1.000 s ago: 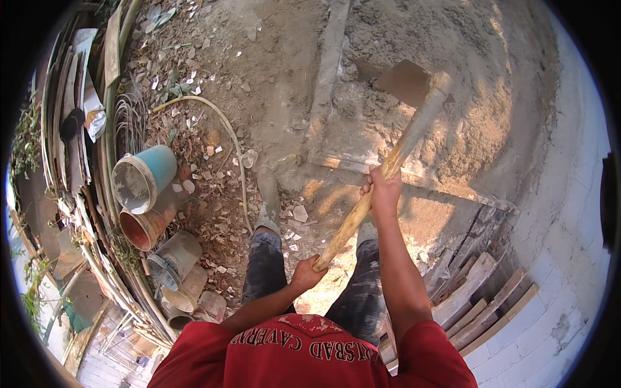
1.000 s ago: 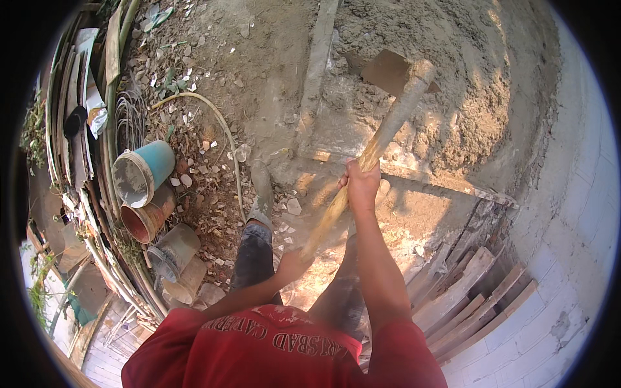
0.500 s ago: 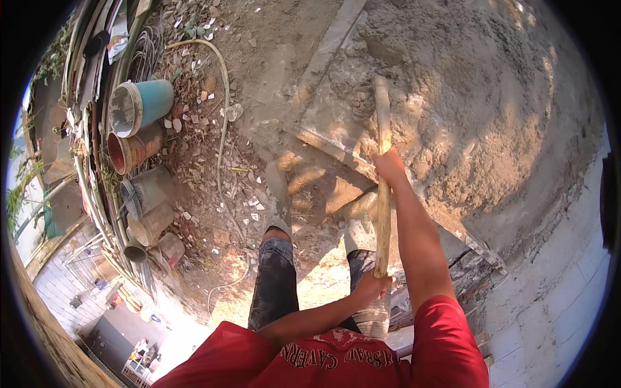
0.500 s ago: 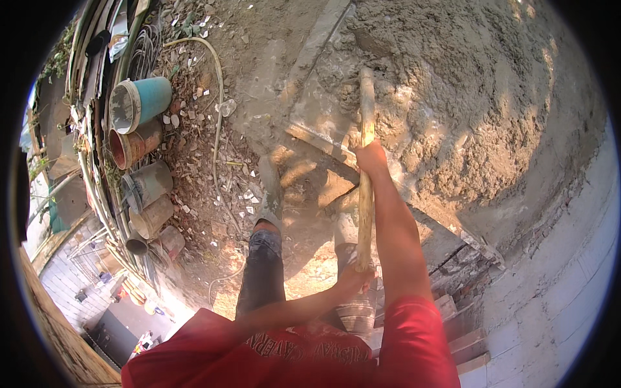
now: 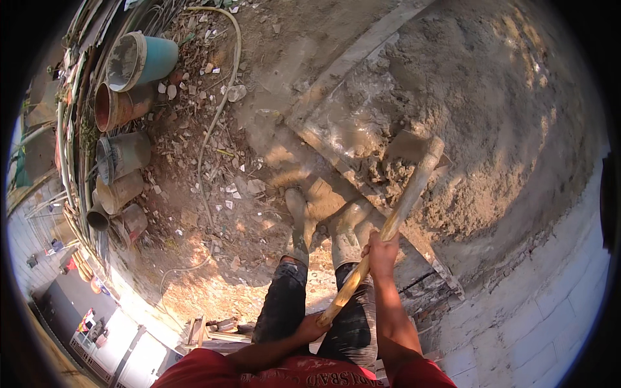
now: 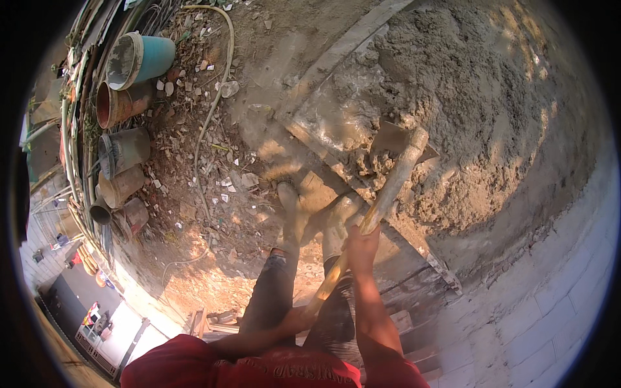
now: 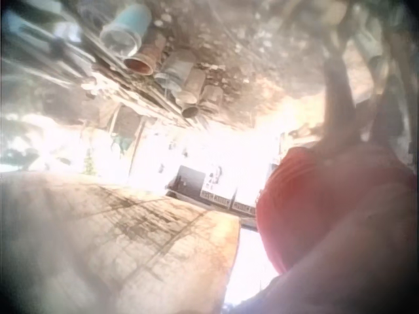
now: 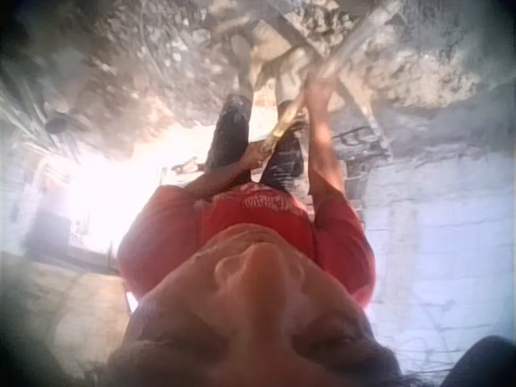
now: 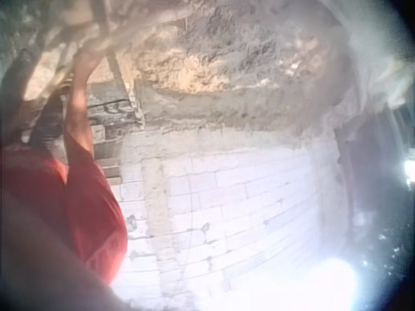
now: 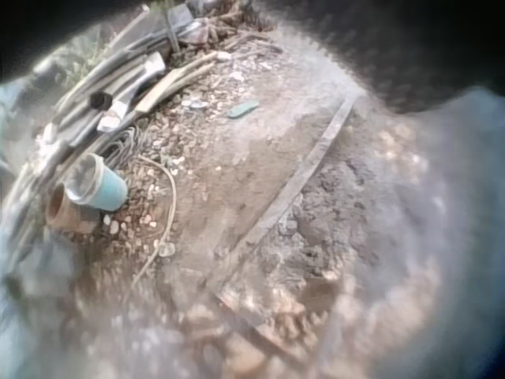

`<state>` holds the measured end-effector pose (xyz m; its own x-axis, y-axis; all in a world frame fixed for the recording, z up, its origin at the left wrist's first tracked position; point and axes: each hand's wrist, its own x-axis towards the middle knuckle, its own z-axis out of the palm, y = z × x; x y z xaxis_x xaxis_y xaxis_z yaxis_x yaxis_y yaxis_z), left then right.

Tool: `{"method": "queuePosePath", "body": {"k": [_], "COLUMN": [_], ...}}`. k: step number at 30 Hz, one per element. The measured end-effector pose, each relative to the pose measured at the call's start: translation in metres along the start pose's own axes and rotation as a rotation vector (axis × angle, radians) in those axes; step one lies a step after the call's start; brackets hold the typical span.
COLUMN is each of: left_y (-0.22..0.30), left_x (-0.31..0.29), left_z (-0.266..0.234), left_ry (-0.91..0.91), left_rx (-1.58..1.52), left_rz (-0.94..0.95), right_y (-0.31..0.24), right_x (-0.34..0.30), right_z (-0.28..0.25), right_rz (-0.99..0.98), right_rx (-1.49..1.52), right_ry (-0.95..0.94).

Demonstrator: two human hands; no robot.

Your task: The person mixes concrete in a small pit using a hoe, splashes water from a bucket into the mixture, and scoops mixed concrete into several buckets.

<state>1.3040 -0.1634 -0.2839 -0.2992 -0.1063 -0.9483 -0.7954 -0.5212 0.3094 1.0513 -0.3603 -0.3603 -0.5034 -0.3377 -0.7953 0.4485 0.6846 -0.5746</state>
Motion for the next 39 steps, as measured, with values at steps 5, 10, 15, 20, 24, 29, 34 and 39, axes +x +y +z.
{"method": "queuePosePath", "body": {"k": [5, 10, 15, 20, 24, 29, 34, 39], "left_y": [0.022, 0.075, 0.022, -0.041, -0.054, -0.039, -0.023, -0.02], "left_x": [0.13, 0.185, 0.088, 0.065, 0.088, 0.097, 0.099, 0.096], "left_z": [-0.076, -0.167, -0.213, -0.217, -0.222, -0.189, -0.172, -0.18], "left_ry": [0.246, 0.342, 0.355, 0.451, 0.463, 0.468, 0.449, 0.486], "left_rx": [-0.232, 0.071, -0.097, 0.118, 0.098, 0.033, -0.015, 0.001], "left_rz": [0.19, 0.179, -0.14, 0.115, 0.131, 0.143, 0.096, -0.069], "right_y": [-0.067, -0.055, -0.003, 0.06, 0.044, 0.002, -0.014, 0.044], "right_x": [0.073, 0.221, 0.137, 0.108, 0.094, 0.064, 0.075, 0.12], "right_z": [0.084, 0.142, 0.208, 0.219, 0.204, 0.167, 0.171, 0.204], "right_rz": [-0.141, -0.107, 0.07, 0.165, 0.121, -0.021, -0.035, 0.179], "right_rx": [0.035, -0.116, 0.104, 0.288, 0.369, 0.309, 0.235, 0.272], "right_ry": [-0.12, -0.134, -0.18, -0.219, -0.155, -0.177, -0.199, -0.273]}}
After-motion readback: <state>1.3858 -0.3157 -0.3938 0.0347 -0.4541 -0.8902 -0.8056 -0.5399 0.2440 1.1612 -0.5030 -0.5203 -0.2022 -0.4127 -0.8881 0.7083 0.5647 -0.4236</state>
